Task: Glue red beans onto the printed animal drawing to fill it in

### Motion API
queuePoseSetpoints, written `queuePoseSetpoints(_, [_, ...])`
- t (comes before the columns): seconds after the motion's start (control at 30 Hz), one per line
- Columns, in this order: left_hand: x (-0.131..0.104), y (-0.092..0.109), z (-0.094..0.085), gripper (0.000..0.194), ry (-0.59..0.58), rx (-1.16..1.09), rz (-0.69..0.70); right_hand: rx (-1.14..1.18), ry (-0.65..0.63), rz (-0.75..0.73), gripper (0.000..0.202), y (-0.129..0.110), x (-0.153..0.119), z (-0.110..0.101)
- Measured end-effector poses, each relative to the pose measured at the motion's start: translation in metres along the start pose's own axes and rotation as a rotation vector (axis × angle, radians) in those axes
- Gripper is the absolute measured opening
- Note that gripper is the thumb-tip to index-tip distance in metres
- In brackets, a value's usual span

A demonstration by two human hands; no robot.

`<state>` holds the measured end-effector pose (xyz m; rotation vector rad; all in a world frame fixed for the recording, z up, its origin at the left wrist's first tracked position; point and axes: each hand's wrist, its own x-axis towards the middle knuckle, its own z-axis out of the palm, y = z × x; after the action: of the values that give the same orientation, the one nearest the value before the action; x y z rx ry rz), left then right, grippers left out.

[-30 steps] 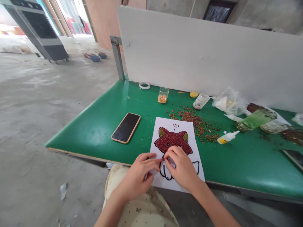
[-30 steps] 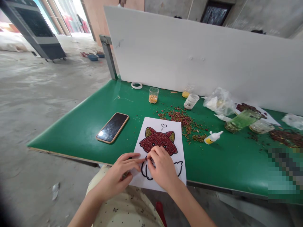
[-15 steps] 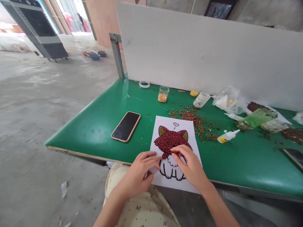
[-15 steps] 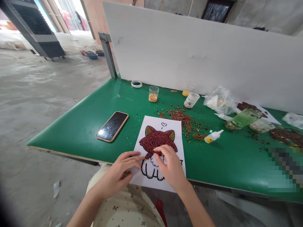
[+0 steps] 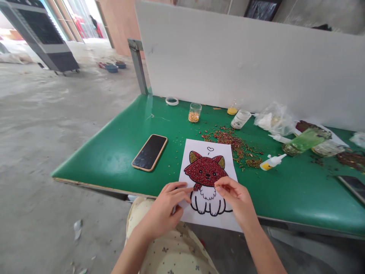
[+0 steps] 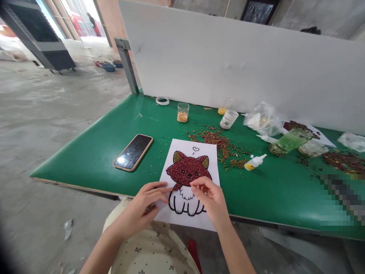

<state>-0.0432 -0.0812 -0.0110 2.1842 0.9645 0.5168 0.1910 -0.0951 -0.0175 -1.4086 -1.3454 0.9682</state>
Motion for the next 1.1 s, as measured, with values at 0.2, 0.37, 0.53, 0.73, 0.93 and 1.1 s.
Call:
queuePoseSetpoints(0.2, [-0.001, -0.001, 0.0, 0.044, -0.005, 0.001, -0.008, -0.399, 0.375, -0.156, 0.024, 0.017, 0.024, -0.056])
queuePoseSetpoints(0.37, [-0.001, -0.001, 0.001, 0.044, -0.008, 0.02, -0.028, -0.837, 0.465, -0.261, 0.032, 0.04, 0.028, -0.098])
queuePoseSetpoints(0.53, [0.0, -0.001, 0.001, 0.044, -0.007, 0.021, -0.016, -0.787, 0.472, -0.393, 0.018, 0.033, 0.005, -0.076])
queuePoseSetpoints(0.73, [0.0, -0.002, 0.001, 0.045, -0.006, 0.02, -0.013, -0.824, -0.029, -0.544, 0.02, 0.009, -0.011, -0.011])
queuePoseSetpoints(0.93, [0.0, -0.002, 0.002, 0.046, 0.005, 0.004, -0.017, -0.881, -0.276, -0.607, 0.031, 0.002, -0.015, 0.012])
queuePoseSetpoints(1.1, [0.0, -0.002, 0.002, 0.046, -0.002, 0.004, -0.023, -0.897, -0.272, -0.609, 0.031, 0.005, -0.014, 0.012])
